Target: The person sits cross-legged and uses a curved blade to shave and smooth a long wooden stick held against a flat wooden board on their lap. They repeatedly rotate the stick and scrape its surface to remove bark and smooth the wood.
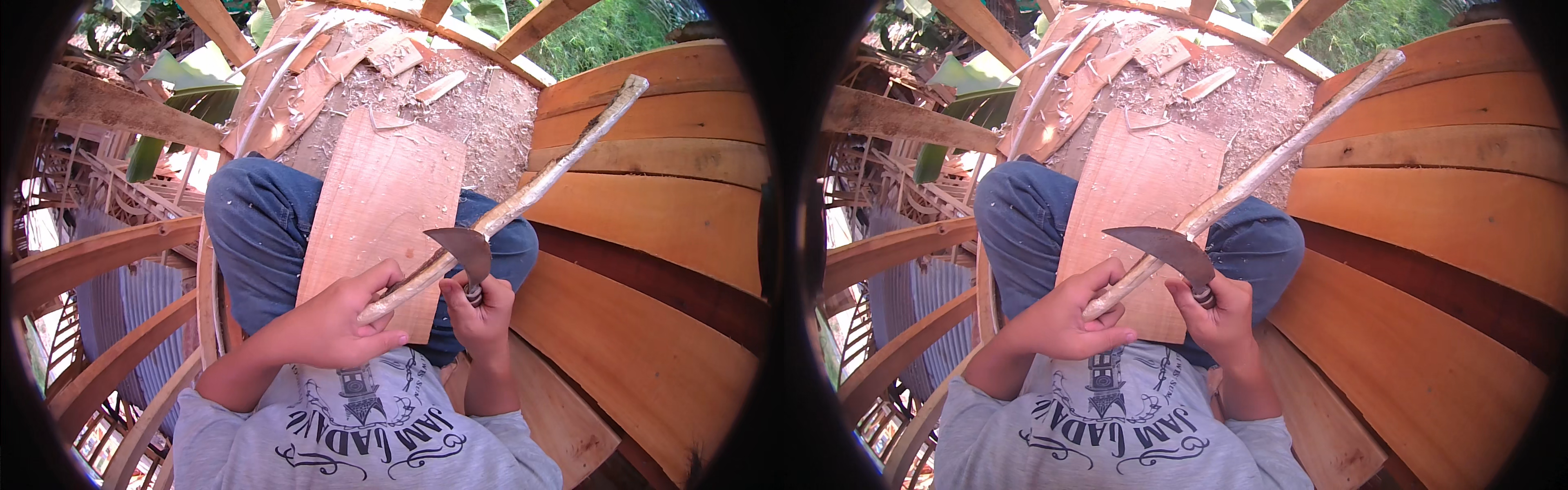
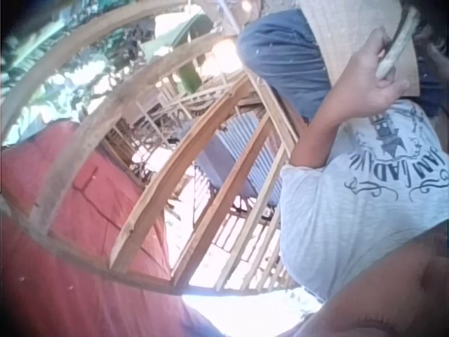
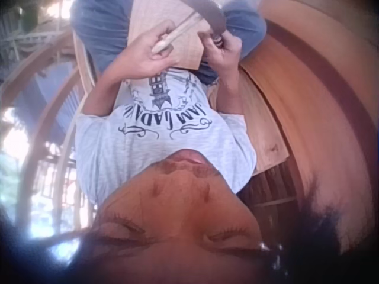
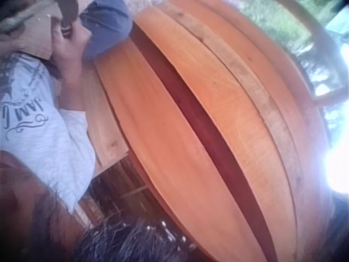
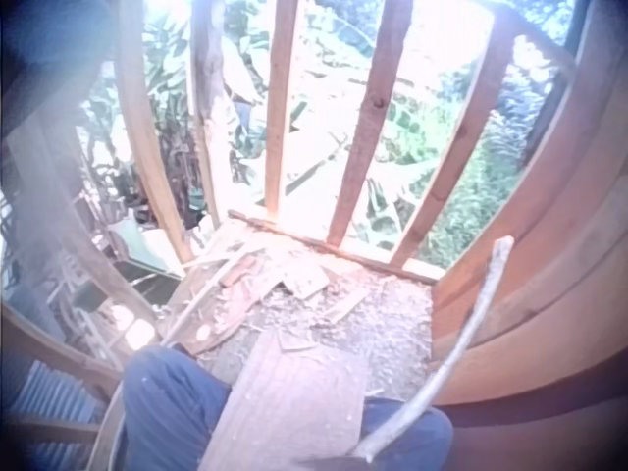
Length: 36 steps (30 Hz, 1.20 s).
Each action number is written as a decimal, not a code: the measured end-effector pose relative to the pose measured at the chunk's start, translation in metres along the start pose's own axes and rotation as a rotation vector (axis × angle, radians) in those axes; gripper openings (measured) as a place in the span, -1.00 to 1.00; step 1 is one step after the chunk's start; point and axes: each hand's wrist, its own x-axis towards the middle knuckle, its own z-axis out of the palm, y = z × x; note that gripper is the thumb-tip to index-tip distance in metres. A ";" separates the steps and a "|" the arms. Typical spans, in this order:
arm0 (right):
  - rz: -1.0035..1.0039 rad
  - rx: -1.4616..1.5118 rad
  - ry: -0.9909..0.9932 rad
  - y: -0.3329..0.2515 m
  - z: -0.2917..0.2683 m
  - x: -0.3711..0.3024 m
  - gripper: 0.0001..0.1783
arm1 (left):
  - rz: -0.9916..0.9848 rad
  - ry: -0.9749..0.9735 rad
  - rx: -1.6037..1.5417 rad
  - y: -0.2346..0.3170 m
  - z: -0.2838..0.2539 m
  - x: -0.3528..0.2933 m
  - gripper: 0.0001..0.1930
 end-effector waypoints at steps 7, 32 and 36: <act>0.107 0.140 -0.179 0.008 -0.016 -0.004 -0.88 | -0.038 0.049 -0.094 -0.002 -0.002 -0.003 -0.52; 0.376 0.200 -0.405 -0.009 -0.003 -0.004 -0.81 | -0.033 0.154 0.173 -0.003 -0.002 -0.021 -0.66; 0.394 0.202 -0.386 -0.011 -0.003 -0.007 -0.79 | -0.042 0.130 0.148 -0.008 -0.001 -0.024 -0.67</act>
